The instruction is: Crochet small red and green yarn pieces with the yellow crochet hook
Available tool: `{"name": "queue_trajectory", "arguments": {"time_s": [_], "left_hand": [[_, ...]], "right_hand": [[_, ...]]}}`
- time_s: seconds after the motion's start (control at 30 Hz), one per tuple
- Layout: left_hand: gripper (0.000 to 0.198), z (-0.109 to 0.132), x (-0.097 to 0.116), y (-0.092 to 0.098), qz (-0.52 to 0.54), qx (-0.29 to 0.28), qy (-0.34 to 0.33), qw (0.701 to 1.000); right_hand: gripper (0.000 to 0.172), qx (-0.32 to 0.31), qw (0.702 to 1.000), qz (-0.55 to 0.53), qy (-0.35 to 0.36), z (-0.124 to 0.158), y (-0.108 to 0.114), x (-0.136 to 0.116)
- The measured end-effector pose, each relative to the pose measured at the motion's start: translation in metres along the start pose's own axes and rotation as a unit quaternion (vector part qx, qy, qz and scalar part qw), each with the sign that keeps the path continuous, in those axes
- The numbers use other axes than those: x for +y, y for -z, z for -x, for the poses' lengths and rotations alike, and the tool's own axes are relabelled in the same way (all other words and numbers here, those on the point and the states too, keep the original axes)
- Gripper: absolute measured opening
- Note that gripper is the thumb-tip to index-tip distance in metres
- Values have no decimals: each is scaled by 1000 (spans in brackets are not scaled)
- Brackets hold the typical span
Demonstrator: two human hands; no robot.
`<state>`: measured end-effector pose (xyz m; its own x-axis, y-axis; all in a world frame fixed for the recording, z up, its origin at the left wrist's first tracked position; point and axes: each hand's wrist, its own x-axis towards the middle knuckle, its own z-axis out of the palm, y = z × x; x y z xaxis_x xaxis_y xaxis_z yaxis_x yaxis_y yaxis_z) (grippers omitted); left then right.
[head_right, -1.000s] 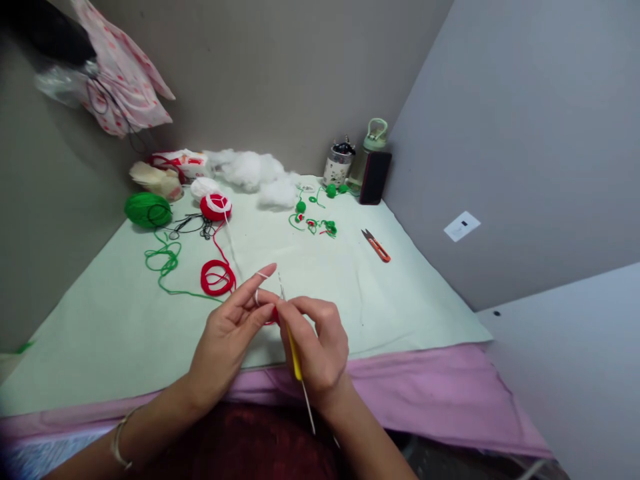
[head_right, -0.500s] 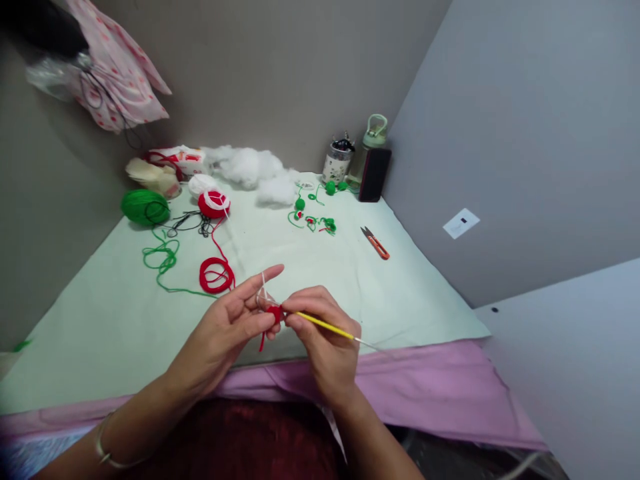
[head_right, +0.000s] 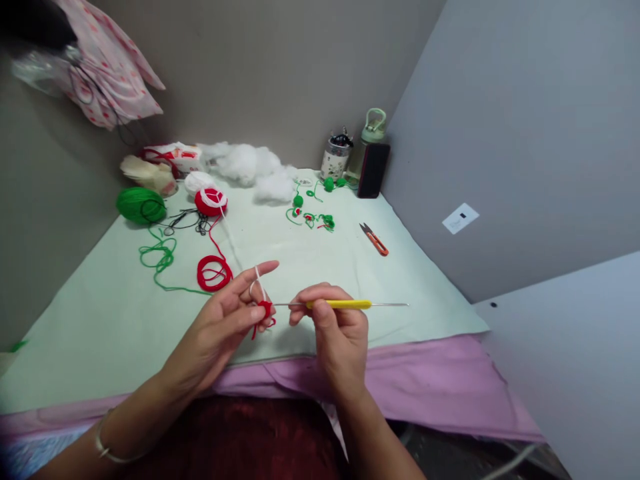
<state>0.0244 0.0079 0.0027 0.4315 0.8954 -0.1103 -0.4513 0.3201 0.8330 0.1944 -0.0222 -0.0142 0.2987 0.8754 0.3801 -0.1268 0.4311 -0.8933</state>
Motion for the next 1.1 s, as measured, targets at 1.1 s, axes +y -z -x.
{"name": "queue_trajectory", "arguments": {"time_s": [1.1], "left_hand": [[60,3,-4,-7,109,2,54,993]], "right_hand": [[47,-51,941,260,209,22,-3,9]]}}
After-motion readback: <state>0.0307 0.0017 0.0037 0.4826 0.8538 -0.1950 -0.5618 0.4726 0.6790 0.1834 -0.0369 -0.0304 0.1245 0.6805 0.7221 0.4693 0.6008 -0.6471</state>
